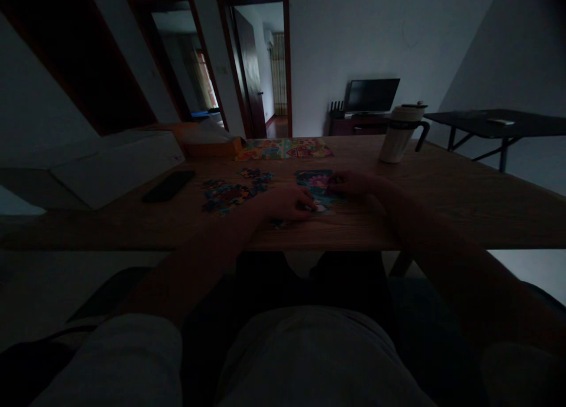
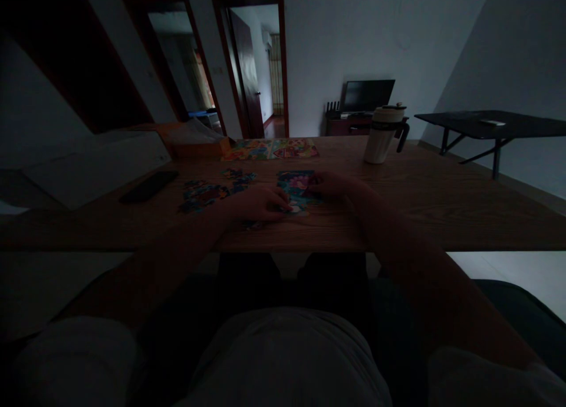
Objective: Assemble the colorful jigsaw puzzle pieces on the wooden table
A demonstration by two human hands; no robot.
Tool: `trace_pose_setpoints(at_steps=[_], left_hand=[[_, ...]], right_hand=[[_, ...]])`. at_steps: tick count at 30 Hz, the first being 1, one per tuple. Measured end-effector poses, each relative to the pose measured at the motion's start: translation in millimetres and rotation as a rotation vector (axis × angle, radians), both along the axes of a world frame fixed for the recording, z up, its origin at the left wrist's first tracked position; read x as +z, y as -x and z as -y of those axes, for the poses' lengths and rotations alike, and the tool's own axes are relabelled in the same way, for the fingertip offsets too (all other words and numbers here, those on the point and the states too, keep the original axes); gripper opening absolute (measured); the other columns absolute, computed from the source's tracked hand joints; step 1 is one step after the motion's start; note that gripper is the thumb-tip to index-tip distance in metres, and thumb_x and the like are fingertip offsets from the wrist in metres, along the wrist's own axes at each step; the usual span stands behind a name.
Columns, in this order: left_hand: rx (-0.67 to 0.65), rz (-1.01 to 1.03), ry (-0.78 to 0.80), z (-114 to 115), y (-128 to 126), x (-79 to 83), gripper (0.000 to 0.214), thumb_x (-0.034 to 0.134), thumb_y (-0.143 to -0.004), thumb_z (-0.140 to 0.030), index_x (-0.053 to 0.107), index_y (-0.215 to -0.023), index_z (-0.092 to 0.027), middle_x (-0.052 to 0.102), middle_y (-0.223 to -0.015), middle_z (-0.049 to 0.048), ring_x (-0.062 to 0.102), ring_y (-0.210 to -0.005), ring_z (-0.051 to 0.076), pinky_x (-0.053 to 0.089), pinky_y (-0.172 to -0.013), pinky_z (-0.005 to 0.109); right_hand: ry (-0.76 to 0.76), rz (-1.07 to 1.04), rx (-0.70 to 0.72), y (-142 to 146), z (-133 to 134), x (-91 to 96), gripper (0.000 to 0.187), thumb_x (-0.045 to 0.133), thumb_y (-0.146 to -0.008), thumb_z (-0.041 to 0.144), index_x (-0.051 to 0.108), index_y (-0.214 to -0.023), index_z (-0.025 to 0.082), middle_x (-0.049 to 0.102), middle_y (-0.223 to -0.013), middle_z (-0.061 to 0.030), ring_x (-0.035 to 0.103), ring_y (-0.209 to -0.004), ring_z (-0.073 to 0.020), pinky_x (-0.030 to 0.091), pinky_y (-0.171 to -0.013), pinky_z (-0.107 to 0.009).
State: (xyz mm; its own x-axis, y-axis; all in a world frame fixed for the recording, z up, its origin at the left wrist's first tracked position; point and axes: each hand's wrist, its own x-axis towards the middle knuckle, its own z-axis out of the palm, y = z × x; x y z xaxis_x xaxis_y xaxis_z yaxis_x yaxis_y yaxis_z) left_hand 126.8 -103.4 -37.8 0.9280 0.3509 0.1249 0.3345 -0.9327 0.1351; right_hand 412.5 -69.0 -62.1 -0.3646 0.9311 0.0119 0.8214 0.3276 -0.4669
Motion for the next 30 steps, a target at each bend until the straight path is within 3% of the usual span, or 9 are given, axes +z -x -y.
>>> trace_pose_setpoints(at_steps=[10,15,17,21,24,27,30], left_hand=[[0.012,0.007,0.051,2.6,0.0,3.8,0.032,0.061,-0.092,-0.036,0.076,-0.118,-0.025,0.069,-0.121,0.0055,0.066,-0.102,0.018,0.047,-0.094,0.028],[0.326,0.226,0.075,-13.6,18.9,16.2,0.032,0.059,-0.092,-0.039,0.075,-0.113,-0.021,0.073,-0.107,0.0062,0.066,-0.091,0.018,0.051,-0.083,0.029],[0.437,0.327,0.055,-21.3,29.9,23.6,0.030,0.060,-0.092,-0.038,0.075,-0.111,-0.019,0.073,-0.103,0.0062,0.065,-0.088,0.018,0.051,-0.082,0.030],[0.533,0.444,0.055,-35.9,49.6,41.6,0.031,0.058,-0.092,-0.038,0.075,-0.107,-0.017,0.074,-0.101,0.0070,0.065,-0.089,0.018,0.052,-0.083,0.030],[0.552,0.387,0.088,-48.7,61.4,61.0,0.034,0.059,-0.090,-0.040,0.074,-0.109,-0.017,0.074,-0.104,0.0076,0.066,-0.092,0.020,0.052,-0.083,0.031],[0.552,0.192,0.147,-62.0,74.9,78.4,0.039,0.063,-0.085,-0.044,0.074,-0.116,-0.021,0.074,-0.109,0.0052,0.067,-0.095,0.021,0.051,-0.085,0.030],[0.579,0.052,0.158,-72.5,93.6,78.5,0.042,0.067,-0.082,-0.047,0.074,-0.117,-0.025,0.074,-0.114,0.0039,0.068,-0.099,0.022,0.049,-0.088,0.030]], right_hand=[[-0.003,0.028,-0.008,4.9,6.9,6.0,0.044,0.061,-0.086,0.058,0.073,-0.111,0.024,0.074,-0.098,-0.0061,0.066,-0.087,-0.0246,0.051,-0.077,-0.034],[-0.010,0.007,-0.040,11.1,17.2,14.5,0.048,0.065,-0.084,0.061,0.074,-0.114,0.024,0.074,-0.107,-0.0087,0.066,-0.097,-0.0302,0.052,-0.088,-0.041],[-0.016,-0.022,0.015,12.7,20.1,15.8,0.054,0.068,-0.082,0.062,0.071,-0.122,0.026,0.072,-0.117,-0.0081,0.065,-0.106,-0.0316,0.051,-0.096,-0.044],[0.056,-0.056,0.132,11.9,17.6,12.0,0.065,0.078,-0.075,0.054,0.065,-0.133,0.027,0.067,-0.133,-0.0068,0.062,-0.119,-0.0314,0.047,-0.106,-0.045],[0.131,-0.055,0.141,6.7,12.2,7.1,0.071,0.080,-0.072,0.053,0.063,-0.136,0.027,0.067,-0.134,-0.0075,0.062,-0.120,-0.0316,0.048,-0.106,-0.046],[0.189,-0.045,0.166,1.4,11.4,6.9,0.083,0.081,-0.069,0.055,0.057,-0.143,0.029,0.067,-0.134,-0.0067,0.063,-0.120,-0.0318,0.048,-0.107,-0.046],[0.201,-0.010,0.159,0.4,16.9,12.8,0.091,0.082,-0.067,0.056,0.052,-0.148,0.029,0.065,-0.137,-0.0072,0.061,-0.123,-0.0327,0.046,-0.109,-0.046]])
